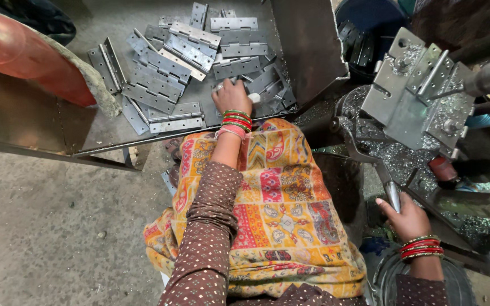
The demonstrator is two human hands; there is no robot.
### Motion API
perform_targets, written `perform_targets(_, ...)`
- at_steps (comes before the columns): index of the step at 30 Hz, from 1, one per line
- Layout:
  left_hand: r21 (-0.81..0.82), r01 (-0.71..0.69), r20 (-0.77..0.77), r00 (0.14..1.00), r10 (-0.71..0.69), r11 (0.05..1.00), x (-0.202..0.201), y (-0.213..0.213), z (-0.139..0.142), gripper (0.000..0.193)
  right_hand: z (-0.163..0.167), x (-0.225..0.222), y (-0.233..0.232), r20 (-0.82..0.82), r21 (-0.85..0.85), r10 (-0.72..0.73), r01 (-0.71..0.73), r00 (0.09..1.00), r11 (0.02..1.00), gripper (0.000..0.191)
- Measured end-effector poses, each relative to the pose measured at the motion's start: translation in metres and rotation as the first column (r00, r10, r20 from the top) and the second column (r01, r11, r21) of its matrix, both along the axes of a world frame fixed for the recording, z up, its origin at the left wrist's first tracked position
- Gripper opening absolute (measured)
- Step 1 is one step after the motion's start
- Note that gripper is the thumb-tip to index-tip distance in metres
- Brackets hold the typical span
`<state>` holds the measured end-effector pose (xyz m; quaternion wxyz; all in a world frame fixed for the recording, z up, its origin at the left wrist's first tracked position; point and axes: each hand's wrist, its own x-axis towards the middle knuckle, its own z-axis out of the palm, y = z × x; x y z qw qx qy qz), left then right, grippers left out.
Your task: The person sits on the floor and repeatedly places metal hinge pieces into a drill press jig, activates the machine to drill holes, then removes the pieces and places them into a metal bin. The process is repeated for multiple hinge units.
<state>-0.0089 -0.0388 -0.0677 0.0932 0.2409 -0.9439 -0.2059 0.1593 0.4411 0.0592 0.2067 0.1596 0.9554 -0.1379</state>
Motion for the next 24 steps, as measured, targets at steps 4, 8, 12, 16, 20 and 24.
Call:
perform_targets(4,0.003,0.003,0.016,1.0,-0.003,1.0,-0.001,-0.003,-0.013,0.019,0.006,0.003,-0.005,0.01,-0.032,-0.034,0.034,0.999,0.999,0.059)
perform_targets(8,-0.05,0.028,0.041,0.999,-0.026,0.998,-0.004,-0.002,-0.024,0.016,0.013,0.007,-0.012,0.007,0.023,-0.007,0.006,1.0,1.0,0.062)
perform_targets(12,-0.08,0.011,0.022,1.0,-0.009,0.997,-0.002,0.001,-0.025,0.017,0.013,0.01,-0.012,0.02,0.032,-0.01,0.01,1.0,0.999,0.064)
perform_targets(16,-0.111,0.03,0.071,0.997,-0.022,0.993,0.001,0.008,-0.016,0.024,0.005,0.011,-0.004,-0.003,0.057,0.047,-0.046,0.999,0.997,0.066)
perform_targets(20,-0.147,0.013,0.018,1.0,-0.011,0.989,0.004,0.013,-0.005,0.02,-0.006,0.008,0.001,-0.073,0.097,0.122,-0.115,0.99,0.989,0.065)
perform_targets(24,-0.041,-0.016,-0.111,0.994,0.012,0.999,0.005,0.017,-0.005,0.023,-0.01,0.001,0.001,-0.065,0.037,0.051,-0.049,0.997,0.998,0.067)
